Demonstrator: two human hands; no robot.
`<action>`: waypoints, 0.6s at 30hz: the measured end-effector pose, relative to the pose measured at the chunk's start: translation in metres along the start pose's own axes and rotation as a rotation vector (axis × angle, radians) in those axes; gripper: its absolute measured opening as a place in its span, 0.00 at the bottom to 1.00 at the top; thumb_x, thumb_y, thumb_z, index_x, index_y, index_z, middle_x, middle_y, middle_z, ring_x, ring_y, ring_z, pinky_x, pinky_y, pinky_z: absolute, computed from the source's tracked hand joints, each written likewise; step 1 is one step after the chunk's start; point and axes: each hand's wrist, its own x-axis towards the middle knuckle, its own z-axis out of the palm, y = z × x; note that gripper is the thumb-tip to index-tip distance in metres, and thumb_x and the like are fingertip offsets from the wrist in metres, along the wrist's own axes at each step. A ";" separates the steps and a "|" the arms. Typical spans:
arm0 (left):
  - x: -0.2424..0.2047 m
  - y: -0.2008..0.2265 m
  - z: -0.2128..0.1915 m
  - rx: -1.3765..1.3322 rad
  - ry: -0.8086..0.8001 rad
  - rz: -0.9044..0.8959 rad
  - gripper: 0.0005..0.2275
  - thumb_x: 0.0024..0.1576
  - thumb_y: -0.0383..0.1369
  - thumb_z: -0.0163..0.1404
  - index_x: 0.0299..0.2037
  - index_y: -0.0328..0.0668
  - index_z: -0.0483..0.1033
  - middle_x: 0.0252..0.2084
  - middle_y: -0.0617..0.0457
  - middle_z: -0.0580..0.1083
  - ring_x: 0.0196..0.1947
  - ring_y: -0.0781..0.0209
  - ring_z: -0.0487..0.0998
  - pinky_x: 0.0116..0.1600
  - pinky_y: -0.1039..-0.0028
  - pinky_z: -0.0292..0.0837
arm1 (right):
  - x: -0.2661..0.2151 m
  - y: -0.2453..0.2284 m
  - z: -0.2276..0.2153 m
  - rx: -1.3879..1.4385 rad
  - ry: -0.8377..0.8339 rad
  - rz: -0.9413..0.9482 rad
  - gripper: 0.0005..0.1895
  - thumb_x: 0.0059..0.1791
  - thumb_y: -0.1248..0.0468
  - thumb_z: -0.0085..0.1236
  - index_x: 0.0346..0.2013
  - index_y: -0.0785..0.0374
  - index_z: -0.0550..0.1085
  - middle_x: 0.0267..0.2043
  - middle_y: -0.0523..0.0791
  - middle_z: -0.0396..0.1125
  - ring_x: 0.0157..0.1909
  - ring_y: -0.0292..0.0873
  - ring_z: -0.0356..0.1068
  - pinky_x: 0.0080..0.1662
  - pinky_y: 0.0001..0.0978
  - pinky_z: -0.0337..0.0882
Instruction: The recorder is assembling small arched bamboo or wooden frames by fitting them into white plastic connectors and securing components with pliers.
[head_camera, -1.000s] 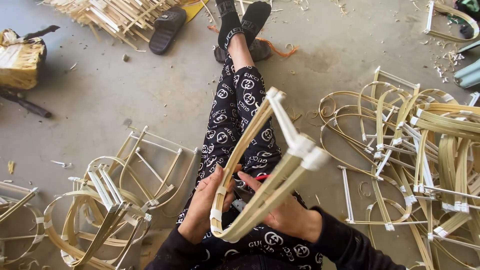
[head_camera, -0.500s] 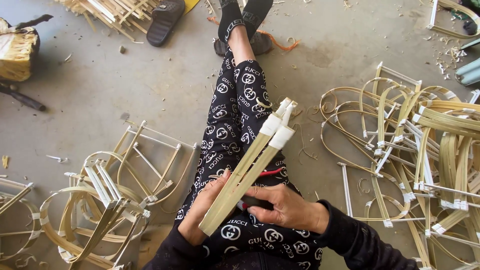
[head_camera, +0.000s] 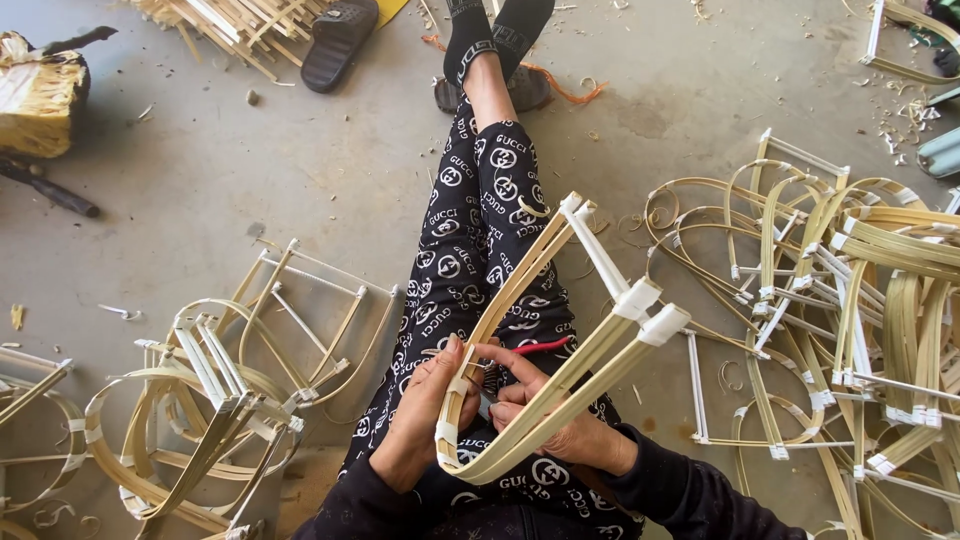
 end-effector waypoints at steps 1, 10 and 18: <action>-0.001 0.002 0.006 -0.004 0.002 -0.001 0.20 0.67 0.47 0.42 0.38 0.35 0.74 0.20 0.56 0.68 0.12 0.69 0.64 0.17 0.80 0.57 | 0.002 0.008 -0.005 -0.004 -0.026 -0.005 0.37 0.55 0.64 0.48 0.77 0.57 0.48 0.23 0.37 0.63 0.22 0.27 0.61 0.26 0.18 0.61; -0.009 0.006 0.017 0.023 -0.034 0.038 0.24 0.67 0.47 0.40 0.60 0.33 0.75 0.18 0.59 0.66 0.12 0.72 0.63 0.17 0.82 0.59 | -0.001 0.033 -0.029 0.273 -0.173 0.088 0.29 0.58 0.60 0.51 0.73 0.63 0.60 0.29 0.42 0.66 0.23 0.29 0.61 0.27 0.19 0.61; 0.004 -0.008 0.017 0.028 0.085 0.050 0.27 0.66 0.51 0.39 0.59 0.34 0.76 0.23 0.59 0.70 0.17 0.70 0.68 0.23 0.80 0.65 | 0.007 0.055 -0.046 -0.090 -0.045 0.042 0.31 0.52 0.64 0.51 0.72 0.55 0.60 0.25 0.41 0.66 0.17 0.28 0.55 0.21 0.19 0.56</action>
